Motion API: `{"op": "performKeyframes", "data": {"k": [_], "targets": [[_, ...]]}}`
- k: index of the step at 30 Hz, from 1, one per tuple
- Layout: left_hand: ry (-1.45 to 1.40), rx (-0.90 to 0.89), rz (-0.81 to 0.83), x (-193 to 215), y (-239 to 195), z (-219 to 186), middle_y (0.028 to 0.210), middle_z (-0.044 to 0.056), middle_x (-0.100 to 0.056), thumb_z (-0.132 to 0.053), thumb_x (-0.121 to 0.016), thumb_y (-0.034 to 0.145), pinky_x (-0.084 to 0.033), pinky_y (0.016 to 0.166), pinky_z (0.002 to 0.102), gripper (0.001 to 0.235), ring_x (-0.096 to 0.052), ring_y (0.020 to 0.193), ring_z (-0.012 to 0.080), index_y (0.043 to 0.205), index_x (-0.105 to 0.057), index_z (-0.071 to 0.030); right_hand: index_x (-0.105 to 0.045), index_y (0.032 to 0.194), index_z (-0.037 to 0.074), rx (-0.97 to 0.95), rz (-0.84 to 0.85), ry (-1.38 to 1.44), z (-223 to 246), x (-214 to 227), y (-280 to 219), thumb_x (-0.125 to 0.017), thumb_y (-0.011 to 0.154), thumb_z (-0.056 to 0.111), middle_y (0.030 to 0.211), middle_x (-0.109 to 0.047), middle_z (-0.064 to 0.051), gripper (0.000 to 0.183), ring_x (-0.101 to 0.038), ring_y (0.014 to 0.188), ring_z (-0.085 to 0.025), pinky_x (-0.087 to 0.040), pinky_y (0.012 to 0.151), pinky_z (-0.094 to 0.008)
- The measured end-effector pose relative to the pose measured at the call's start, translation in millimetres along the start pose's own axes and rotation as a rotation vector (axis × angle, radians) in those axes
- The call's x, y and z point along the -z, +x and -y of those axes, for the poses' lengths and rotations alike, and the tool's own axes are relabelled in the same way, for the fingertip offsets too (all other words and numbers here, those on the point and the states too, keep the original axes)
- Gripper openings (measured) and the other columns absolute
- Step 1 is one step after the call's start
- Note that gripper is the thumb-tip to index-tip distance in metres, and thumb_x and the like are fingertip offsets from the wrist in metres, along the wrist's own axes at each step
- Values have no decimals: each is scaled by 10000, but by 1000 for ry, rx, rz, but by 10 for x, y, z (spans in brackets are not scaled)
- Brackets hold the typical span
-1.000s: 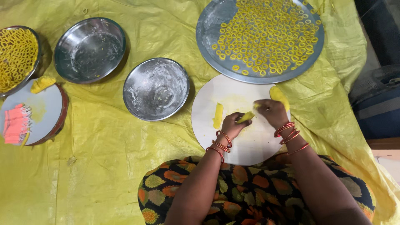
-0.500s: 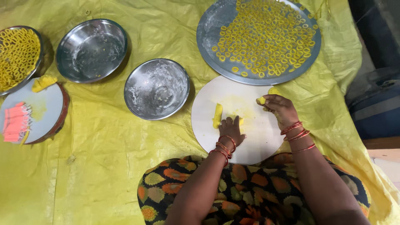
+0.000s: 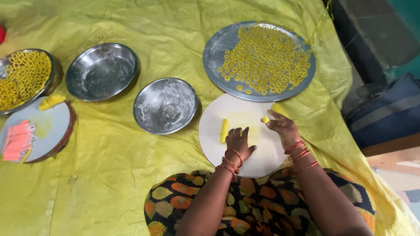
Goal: The person rolls small pieces of yellow dough into thin ropes and forms them into rings by hand, placing the finished rings onto a large metal tray. The process is repeated continuously with multiple dough pieces.
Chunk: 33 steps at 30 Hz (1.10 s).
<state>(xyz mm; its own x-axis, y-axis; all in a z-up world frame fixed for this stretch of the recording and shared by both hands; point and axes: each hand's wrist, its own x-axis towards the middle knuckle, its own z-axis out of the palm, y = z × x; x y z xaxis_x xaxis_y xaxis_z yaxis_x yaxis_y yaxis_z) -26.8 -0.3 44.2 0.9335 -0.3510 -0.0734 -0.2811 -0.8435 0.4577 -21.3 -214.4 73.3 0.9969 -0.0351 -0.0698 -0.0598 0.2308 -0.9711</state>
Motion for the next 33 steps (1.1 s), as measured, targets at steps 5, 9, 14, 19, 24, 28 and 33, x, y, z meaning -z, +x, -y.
{"op": "performKeyframes", "data": {"k": [5,9,14,19,24,28,33], "targets": [[-25,-33,-84,118,-41,-24,1519,158,-418,-506,-829,774,-315,1102,613,876,-274,1429,451,1494,-475,-154,-669,1256,-50,-37,-42,54,11,-107,-38,-700,912,46,1143,-746,-106,359,-685,1020,-154,-524,931,-311],[-72,-67,-185,258,-57,-110,1512,160,-441,-508,-833,771,-312,1102,628,846,-291,1422,460,1471,-508,-161,-683,1204,-45,-5,5,19,46,-252,-79,-710,932,94,1082,-753,-112,306,-710,982,-173,-531,872,-316],[-100,-142,-247,440,-167,-188,1479,166,-463,-496,-840,762,-320,1086,630,798,-314,1398,463,1424,-544,-162,-704,1131,-52,-32,-7,27,-12,-245,-130,-738,928,100,1017,-743,-97,256,-700,927,-176,-553,860,-329],[-158,-195,-335,514,-273,-179,1462,163,-502,-485,-826,785,-348,1077,613,795,-371,1372,446,1442,-547,-135,-673,1102,-18,27,4,20,-54,-117,-148,-743,927,78,1036,-731,-78,211,-671,927,-143,-545,850,-314],[-262,-189,-350,538,-352,-102,1409,138,-573,-480,-812,789,-364,1083,570,772,-416,1337,407,1429,-558,-133,-610,1170,50,87,10,128,98,-126,-208,-741,882,53,1004,-718,-77,316,-691,927,-157,-555,836,-319],[-318,-186,-306,469,-333,54,1400,145,-599,-511,-762,853,-357,1140,509,756,-466,1351,369,1447,-543,-99,-676,1265,-9,33,-10,38,154,-90,-269,-706,935,86,1019,-718,-71,344,-665,907,-142,-542,845,-305],[-755,-94,-170,393,-235,111,1551,180,-478,-552,-638,960,-326,1224,406,783,-416,1483,309,1541,-429,-70,-731,1211,-39,13,-15,-263,85,-82,-328,-687,949,119,985,-784,-113,309,-703,876,-149,-564,847,-290]]}}
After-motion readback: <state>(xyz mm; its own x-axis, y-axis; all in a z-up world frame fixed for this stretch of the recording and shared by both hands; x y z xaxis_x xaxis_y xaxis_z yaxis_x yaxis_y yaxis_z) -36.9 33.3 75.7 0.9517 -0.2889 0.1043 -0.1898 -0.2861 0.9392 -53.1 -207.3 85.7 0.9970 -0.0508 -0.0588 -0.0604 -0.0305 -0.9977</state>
